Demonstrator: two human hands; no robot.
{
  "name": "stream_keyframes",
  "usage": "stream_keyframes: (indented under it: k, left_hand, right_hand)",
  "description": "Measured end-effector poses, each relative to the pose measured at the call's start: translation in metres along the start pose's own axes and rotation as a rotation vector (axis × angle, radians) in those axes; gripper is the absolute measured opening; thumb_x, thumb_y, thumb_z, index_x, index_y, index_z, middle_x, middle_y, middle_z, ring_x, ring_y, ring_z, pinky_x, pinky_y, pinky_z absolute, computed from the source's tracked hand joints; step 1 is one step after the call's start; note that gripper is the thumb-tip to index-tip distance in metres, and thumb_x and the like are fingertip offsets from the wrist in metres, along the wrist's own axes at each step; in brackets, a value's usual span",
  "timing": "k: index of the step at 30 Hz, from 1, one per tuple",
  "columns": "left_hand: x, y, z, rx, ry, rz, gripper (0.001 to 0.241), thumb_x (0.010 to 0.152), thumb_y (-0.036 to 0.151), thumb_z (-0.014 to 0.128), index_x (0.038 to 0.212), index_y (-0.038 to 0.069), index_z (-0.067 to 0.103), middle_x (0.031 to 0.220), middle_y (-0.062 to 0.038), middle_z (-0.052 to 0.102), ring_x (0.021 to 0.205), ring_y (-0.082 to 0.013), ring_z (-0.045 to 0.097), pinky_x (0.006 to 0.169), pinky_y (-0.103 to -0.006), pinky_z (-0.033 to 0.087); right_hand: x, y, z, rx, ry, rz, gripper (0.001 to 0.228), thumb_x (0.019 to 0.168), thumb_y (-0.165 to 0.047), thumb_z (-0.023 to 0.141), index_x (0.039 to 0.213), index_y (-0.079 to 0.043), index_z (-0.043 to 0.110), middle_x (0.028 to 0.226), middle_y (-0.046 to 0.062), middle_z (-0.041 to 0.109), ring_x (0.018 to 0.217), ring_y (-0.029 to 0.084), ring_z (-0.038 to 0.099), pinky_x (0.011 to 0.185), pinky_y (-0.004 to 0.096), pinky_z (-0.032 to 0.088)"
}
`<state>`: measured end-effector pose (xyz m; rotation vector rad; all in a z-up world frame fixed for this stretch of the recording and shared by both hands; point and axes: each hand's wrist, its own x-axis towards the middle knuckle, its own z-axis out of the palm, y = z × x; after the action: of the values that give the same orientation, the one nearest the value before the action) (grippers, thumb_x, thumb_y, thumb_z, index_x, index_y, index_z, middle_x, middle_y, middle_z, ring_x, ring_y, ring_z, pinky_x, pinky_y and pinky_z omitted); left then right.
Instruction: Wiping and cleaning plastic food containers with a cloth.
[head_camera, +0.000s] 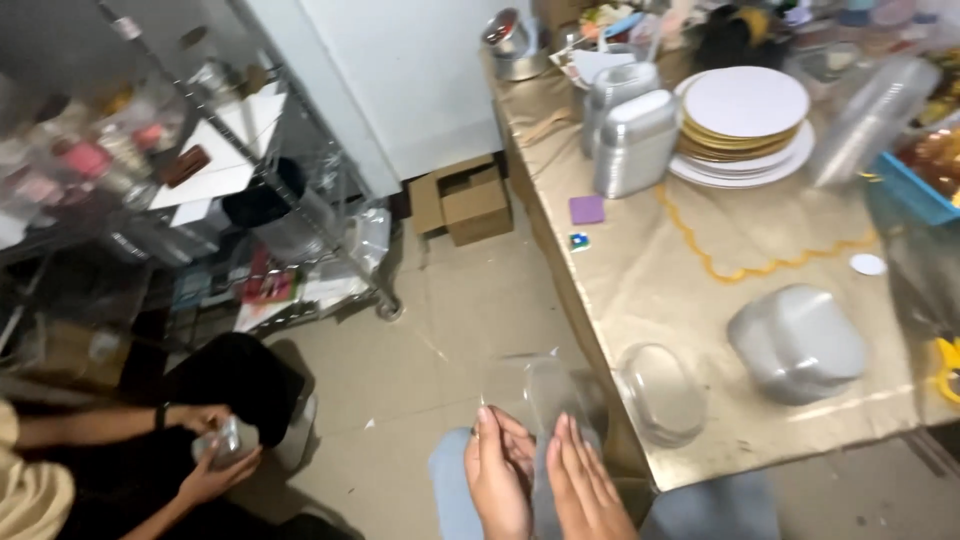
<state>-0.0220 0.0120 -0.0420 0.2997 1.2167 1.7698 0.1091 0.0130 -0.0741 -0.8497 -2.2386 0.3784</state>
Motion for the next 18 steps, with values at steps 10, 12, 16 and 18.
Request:
stream_keyframes:
  k: [10,12,16,18]
  left_hand:
    - [-0.047,0.043,0.053,0.067,-0.150,-0.367,0.045,0.092,0.051,0.044,0.075,0.011,0.057,0.046,-0.011,0.057,0.027,-0.0180,0.048,0.029,-0.0298,0.037]
    - [-0.027,0.027,0.030,0.051,-0.106,-0.272,0.048,0.098,0.047,0.045,0.076,0.007,0.058,0.049,-0.008,0.056,0.035,-0.0152,0.049,0.034,-0.0274,0.038]
    - [0.000,0.009,0.005,0.018,-0.054,0.031,0.045,0.114,0.036,0.049,0.086,0.002,0.060,0.067,0.002,0.052,0.057,-0.0039,0.048,0.052,-0.0206,0.040]
    - [-0.007,0.002,0.006,0.066,-0.031,-0.006,0.045,0.113,0.036,0.048,0.085,0.003,0.060,0.066,0.002,0.052,0.056,-0.0038,0.045,0.049,-0.0203,0.037]
  right_hand:
    - [0.113,-0.019,-0.129,0.248,0.027,0.109,0.097,0.073,-0.015,0.048,0.162,0.010,0.018,0.171,0.032,0.025,0.161,0.047,0.020,0.129,0.052,0.015]
    - [0.087,-0.030,-0.107,0.231,0.033,0.050,0.098,0.075,-0.019,0.052,0.160,0.011,0.014,0.169,0.035,0.019,0.160,0.049,0.017,0.129,0.053,0.015]
    - [0.042,-0.036,-0.060,-0.708,-0.241,-0.061,0.090,0.090,-0.048,0.060,0.159,-0.009,0.018,0.170,0.018,0.016,0.162,0.031,0.016,0.133,0.040,0.017]
    - [0.069,-0.040,-0.092,-0.262,-0.147,-0.023,0.094,0.088,-0.046,0.065,0.157,-0.001,0.022,0.167,0.027,0.018,0.158,0.040,0.017,0.127,0.047,0.017]
